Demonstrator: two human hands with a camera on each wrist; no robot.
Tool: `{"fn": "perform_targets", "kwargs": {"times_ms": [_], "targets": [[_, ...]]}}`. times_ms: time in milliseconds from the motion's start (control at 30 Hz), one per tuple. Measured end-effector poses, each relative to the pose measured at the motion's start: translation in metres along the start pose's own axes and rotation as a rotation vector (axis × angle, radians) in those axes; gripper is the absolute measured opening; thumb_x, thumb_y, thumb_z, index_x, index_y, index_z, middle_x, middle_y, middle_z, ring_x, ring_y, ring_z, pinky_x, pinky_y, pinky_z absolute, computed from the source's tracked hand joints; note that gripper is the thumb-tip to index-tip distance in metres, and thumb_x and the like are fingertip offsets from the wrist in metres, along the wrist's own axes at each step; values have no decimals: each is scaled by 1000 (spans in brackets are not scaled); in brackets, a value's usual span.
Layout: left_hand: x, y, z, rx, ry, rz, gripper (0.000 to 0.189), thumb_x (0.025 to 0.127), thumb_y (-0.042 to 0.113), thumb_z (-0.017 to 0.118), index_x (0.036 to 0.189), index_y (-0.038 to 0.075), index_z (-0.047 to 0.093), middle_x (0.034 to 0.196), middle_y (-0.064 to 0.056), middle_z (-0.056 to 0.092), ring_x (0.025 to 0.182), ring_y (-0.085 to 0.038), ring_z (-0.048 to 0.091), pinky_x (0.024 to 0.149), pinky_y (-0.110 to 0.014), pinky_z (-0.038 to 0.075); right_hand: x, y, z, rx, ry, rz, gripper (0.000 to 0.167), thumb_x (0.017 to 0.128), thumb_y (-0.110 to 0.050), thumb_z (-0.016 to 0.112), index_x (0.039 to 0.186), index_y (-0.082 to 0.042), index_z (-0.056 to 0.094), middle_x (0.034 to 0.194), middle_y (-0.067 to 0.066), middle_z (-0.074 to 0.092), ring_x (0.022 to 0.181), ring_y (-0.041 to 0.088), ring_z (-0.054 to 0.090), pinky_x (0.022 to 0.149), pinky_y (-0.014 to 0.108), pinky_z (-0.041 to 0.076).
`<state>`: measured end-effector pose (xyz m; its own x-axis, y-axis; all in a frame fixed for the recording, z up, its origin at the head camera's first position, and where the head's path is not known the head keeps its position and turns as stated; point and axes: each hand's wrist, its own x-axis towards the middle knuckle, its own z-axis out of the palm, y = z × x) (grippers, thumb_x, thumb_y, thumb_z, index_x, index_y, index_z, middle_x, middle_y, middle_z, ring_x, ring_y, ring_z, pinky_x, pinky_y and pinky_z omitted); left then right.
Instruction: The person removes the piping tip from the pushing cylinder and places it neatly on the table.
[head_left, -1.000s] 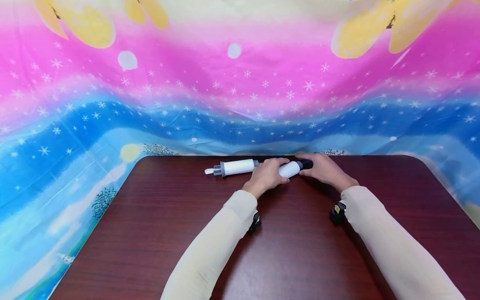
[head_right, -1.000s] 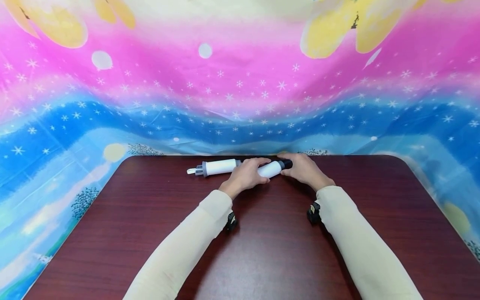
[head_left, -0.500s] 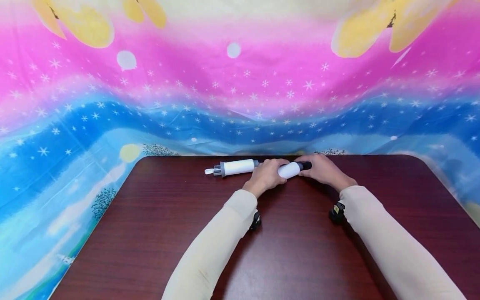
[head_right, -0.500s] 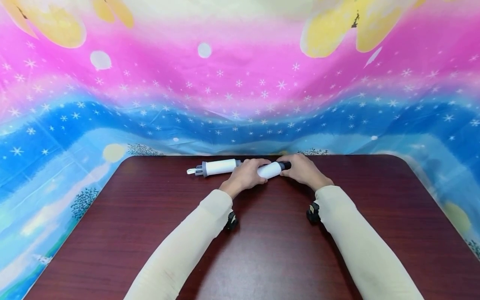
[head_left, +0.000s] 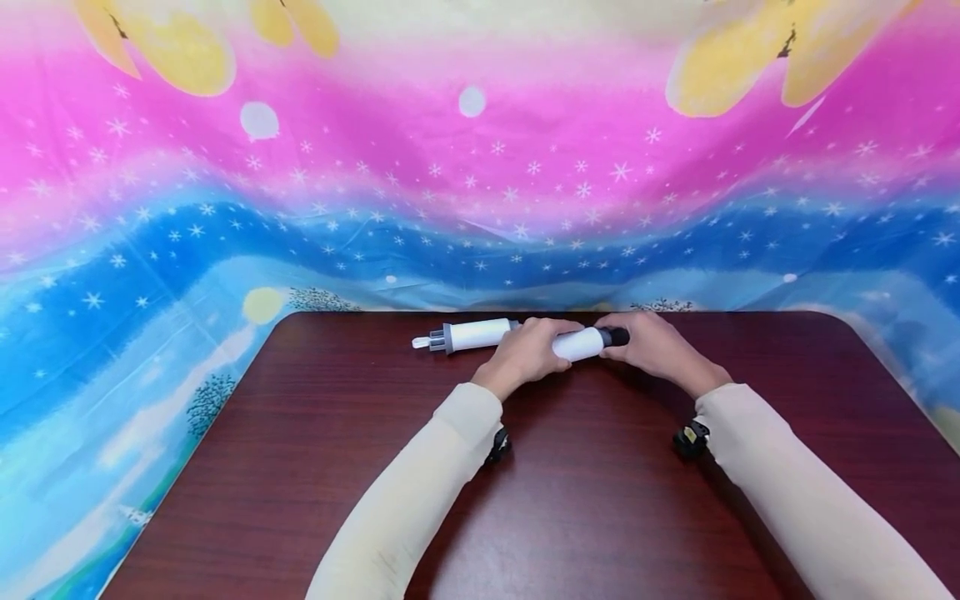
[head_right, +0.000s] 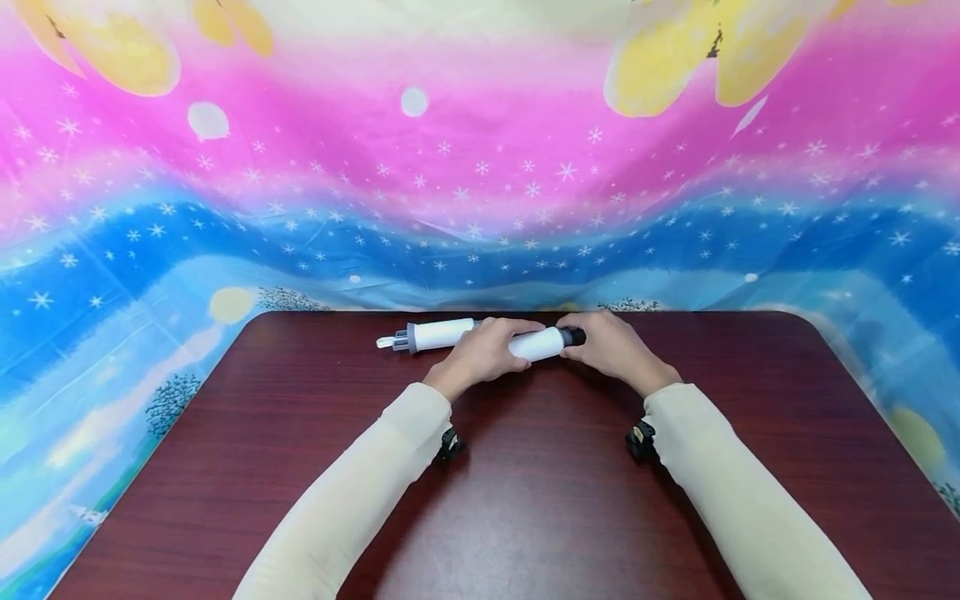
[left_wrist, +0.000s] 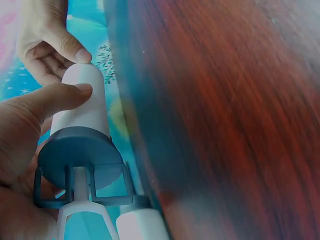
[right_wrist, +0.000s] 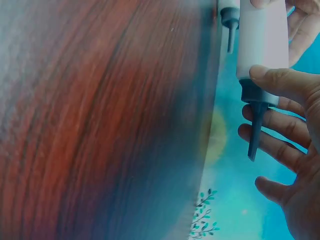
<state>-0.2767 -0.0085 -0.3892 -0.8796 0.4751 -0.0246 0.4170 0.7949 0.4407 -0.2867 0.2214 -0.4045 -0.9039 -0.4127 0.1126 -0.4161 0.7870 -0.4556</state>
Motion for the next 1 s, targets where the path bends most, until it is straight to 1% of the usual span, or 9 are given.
{"fn": "perform_targets", "kwargs": {"times_ms": [267, 333, 400, 500, 533, 567, 667, 833, 1000], "targets": [[-23, -3, -17, 32, 3, 78, 59, 95, 25, 79, 149, 36, 59, 141, 3, 67, 112, -17, 65, 95, -44, 54, -15, -23, -5, -50, 68, -106, 40, 87, -16, 86, 124, -4, 73, 124, 18, 75, 111, 37, 70, 97, 60, 53], [-29, -4, -21, 47, 9, 108, 58, 95, 26, 79, 148, 37, 60, 139, 3, 68, 110, -16, 65, 93, -42, 54, -20, -28, -6, -52, 81, -128, 39, 87, -16, 86, 123, -4, 74, 121, 16, 76, 110, 36, 71, 103, 63, 49], [-35, -5, -26, 55, 16, 140, 58, 94, 25, 79, 148, 36, 60, 137, 3, 69, 110, -16, 65, 93, -42, 54, -24, -34, -7, -45, 93, -139, 38, 87, -15, 86, 121, -5, 74, 119, 14, 76, 107, 34, 71, 102, 62, 50], [-45, -7, -34, 55, 23, 178, 58, 94, 23, 80, 147, 36, 61, 137, 4, 70, 110, -16, 65, 93, -40, 54, -29, -41, -8, -25, 114, -160, 37, 86, -15, 87, 120, -6, 75, 116, 13, 77, 103, 31, 72, 99, 58, 53], [-48, -8, -36, 55, 25, 187, 58, 94, 23, 80, 147, 36, 61, 137, 5, 70, 110, -16, 66, 93, -40, 55, -31, -44, -8, -17, 119, -164, 37, 86, -15, 87, 120, -6, 75, 115, 12, 77, 101, 29, 71, 94, 55, 55], [-51, -9, -38, 57, 25, 191, 58, 94, 23, 81, 147, 36, 61, 138, 6, 70, 112, -17, 66, 94, -40, 54, -32, -46, -8, -7, 121, -169, 37, 86, -15, 87, 119, -7, 75, 114, 11, 77, 99, 28, 71, 90, 52, 56], [-60, -11, -43, 60, 24, 199, 60, 93, 24, 81, 148, 36, 61, 140, 6, 69, 115, -18, 65, 95, -40, 54, -36, -52, -9, 34, 118, -183, 35, 86, -13, 87, 119, -7, 76, 111, 10, 78, 95, 23, 70, 87, 48, 58], [-73, -12, -50, 82, 33, 235, 60, 94, 24, 81, 149, 34, 60, 141, 6, 68, 118, -18, 64, 96, -41, 55, -41, -60, -12, 94, 107, -182, 34, 86, -11, 87, 118, -9, 76, 110, 8, 78, 94, 19, 70, 85, 44, 59], [-85, -13, -55, 91, 88, 298, 60, 92, 23, 83, 147, 31, 62, 140, 7, 69, 124, -18, 65, 100, -40, 56, -45, -67, -16, 172, 81, -160, 32, 88, -13, 85, 119, -11, 77, 113, 8, 78, 97, 20, 72, 86, 40, 60]]}}
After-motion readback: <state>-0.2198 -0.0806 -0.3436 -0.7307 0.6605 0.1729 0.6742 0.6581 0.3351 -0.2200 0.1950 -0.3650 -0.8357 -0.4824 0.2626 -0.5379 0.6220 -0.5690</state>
